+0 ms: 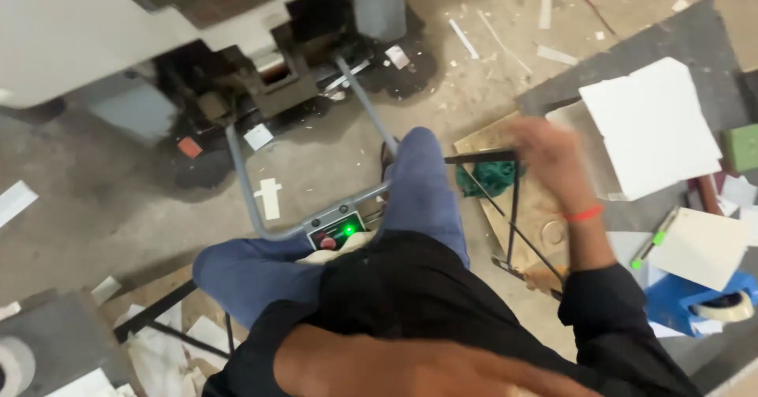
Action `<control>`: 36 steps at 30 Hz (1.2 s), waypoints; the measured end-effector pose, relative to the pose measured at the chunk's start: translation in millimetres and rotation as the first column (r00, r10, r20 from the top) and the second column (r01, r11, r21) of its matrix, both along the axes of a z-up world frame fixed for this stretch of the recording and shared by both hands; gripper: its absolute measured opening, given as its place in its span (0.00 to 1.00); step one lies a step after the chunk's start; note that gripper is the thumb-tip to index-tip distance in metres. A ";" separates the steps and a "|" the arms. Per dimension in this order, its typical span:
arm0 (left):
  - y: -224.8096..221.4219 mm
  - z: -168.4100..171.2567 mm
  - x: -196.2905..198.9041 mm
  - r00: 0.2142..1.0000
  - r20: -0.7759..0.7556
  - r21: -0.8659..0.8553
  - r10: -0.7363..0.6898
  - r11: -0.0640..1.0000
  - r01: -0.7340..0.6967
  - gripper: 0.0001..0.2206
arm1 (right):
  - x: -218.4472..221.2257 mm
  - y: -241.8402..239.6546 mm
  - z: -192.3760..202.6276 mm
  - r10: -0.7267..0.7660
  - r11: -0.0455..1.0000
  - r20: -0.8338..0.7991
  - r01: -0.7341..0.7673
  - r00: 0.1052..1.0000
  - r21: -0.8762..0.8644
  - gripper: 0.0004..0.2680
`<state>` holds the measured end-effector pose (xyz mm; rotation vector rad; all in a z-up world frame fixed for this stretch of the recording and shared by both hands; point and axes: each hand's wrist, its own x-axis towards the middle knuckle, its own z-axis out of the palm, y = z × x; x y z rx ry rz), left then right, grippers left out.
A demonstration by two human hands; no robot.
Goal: Operator is feeding paper sheets into a die-cutting or folding machine for processing.
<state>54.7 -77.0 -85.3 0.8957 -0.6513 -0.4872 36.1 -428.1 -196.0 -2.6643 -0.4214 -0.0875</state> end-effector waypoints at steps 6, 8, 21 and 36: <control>15.1 -43.0 7.8 0.993 0.022 0.041 0.119 0.992 -0.120 0.15 | -42.9 -125.9 -29.4 -0.775 0.621 0.244 0.773 0.583 0.127 0.10; 36.6 -151.9 11.9 0.838 0.291 0.675 0.461 0.522 -0.521 0.14 | -50.0 -132.9 -72.2 -0.736 0.462 0.333 0.797 0.589 -0.389 0.30; 147.0 -313.3 -59.3 0.725 0.503 0.821 0.470 0.001 -0.571 0.14 | -57.9 -192.1 29.0 -0.707 0.703 -0.217 0.636 0.673 -0.319 0.17; 261.9 -452.5 -8.5 0.891 0.229 0.969 0.392 -0.006 -0.247 0.19 | -63.3 -169.6 -54.9 -0.656 0.523 0.281 0.691 0.700 -0.500 0.06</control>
